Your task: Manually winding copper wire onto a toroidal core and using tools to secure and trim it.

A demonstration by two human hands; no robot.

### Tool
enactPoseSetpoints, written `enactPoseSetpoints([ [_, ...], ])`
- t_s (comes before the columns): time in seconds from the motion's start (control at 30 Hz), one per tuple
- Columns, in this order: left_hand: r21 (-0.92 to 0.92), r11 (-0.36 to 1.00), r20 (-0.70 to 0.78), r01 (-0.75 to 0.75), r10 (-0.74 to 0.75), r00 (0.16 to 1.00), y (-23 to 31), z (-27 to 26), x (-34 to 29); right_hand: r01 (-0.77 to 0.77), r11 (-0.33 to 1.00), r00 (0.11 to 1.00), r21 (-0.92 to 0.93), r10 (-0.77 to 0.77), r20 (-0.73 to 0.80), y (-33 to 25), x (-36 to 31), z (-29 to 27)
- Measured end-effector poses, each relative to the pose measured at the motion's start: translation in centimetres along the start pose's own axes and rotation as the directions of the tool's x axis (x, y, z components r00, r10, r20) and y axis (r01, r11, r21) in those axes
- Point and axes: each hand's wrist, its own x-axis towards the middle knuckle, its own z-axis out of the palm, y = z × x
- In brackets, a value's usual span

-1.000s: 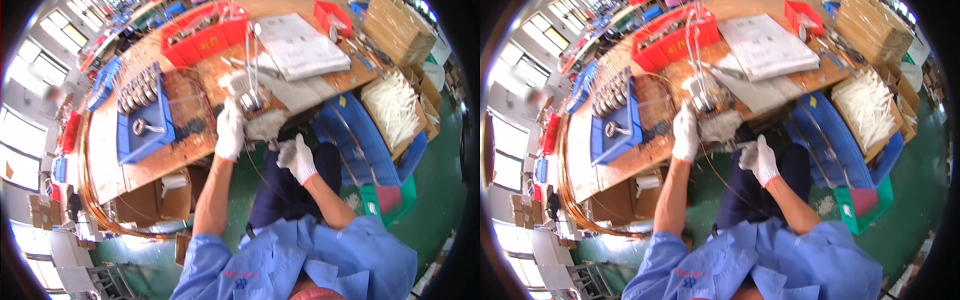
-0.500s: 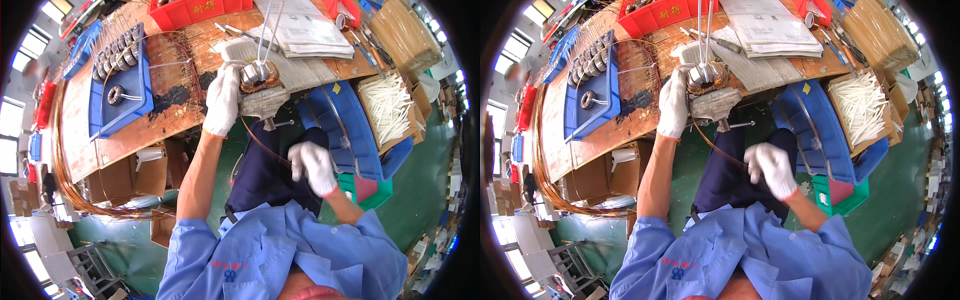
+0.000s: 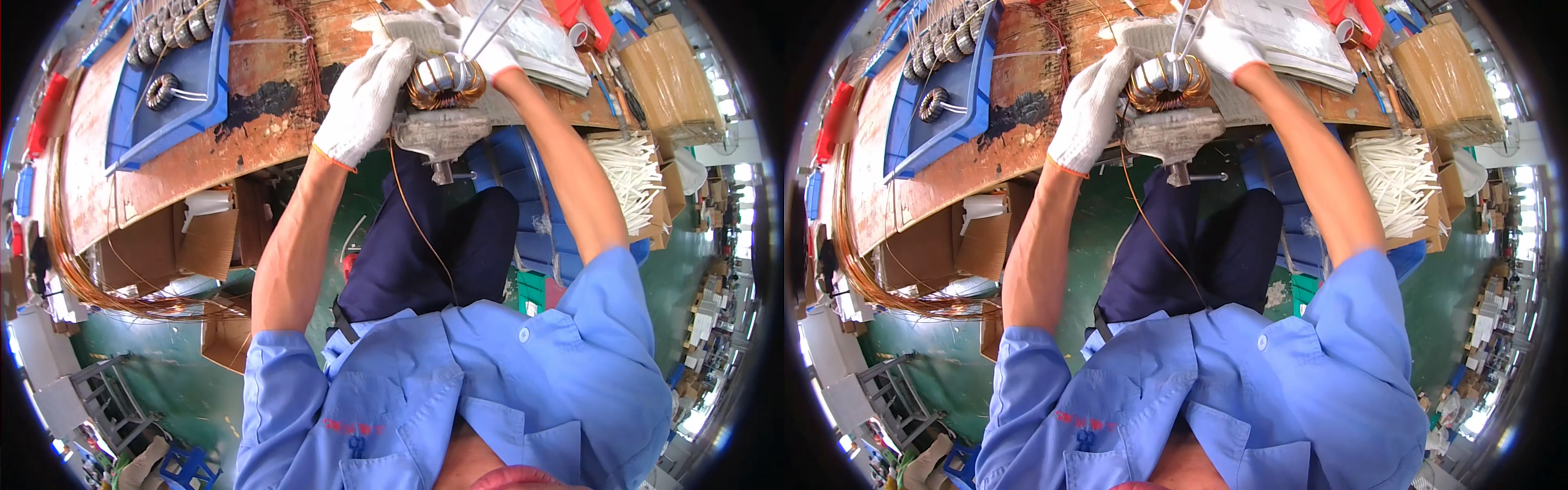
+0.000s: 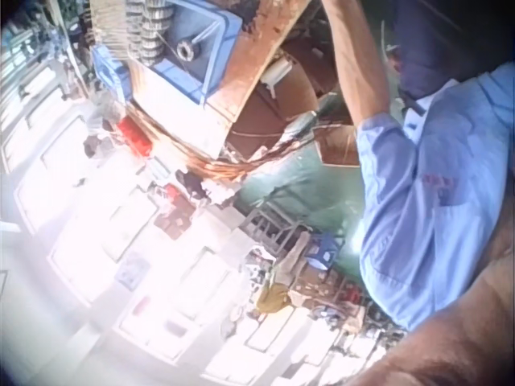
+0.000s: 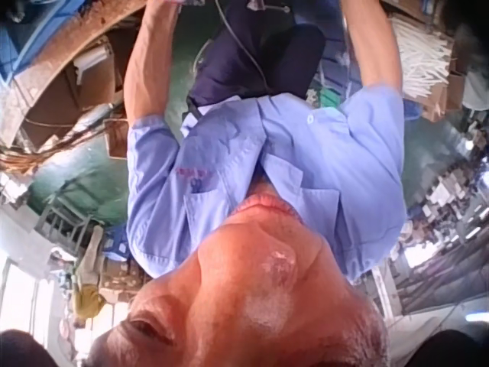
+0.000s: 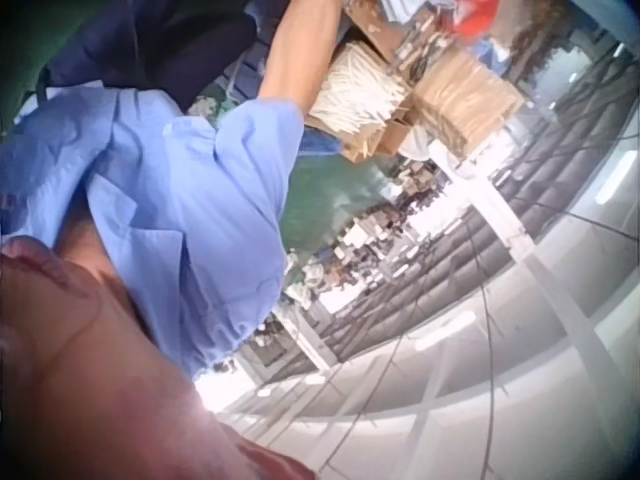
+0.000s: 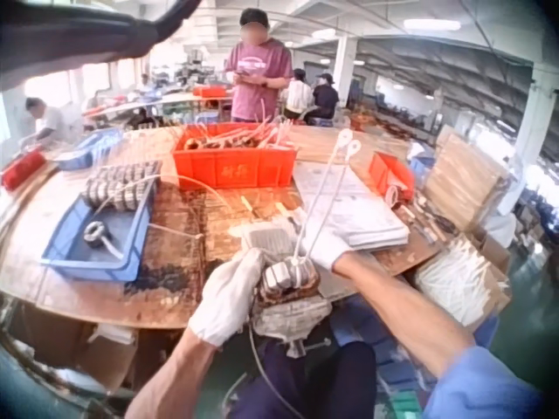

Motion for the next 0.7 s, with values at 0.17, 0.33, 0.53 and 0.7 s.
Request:
enactPoseSetpoints([
  [0.17, 0.162, 0.986, -0.021, -0.051, 0.055, 0.998, 0.9, -1.9, 0.4, -0.172, 0.256, 0.928, 0.951, 0.365, 0.07, -5.4, -17.4, -4.2],
  [0.33, 0.167, 0.984, -0.219, -0.058, 0.094, 0.971, -0.8, -2.1, 5.6, -0.241, 0.262, 0.933, 0.934, 0.329, 0.148, -12.7, -31.3, -7.6],
  [0.53, 0.14, 0.989, -0.242, 0.058, -0.022, 0.97, 1.0, -0.3, 9.3, -0.391, 0.197, 0.885, 0.899, 0.351, 0.308, -14.4, -31.0, -7.4],
  [0.7, 0.625, 0.778, -0.254, -0.064, 0.281, 0.925, -2.7, 0.0, 12.0, -0.478, 0.089, 0.849, 0.874, 0.3, 0.434, -16.3, -25.6, -8.6],
])
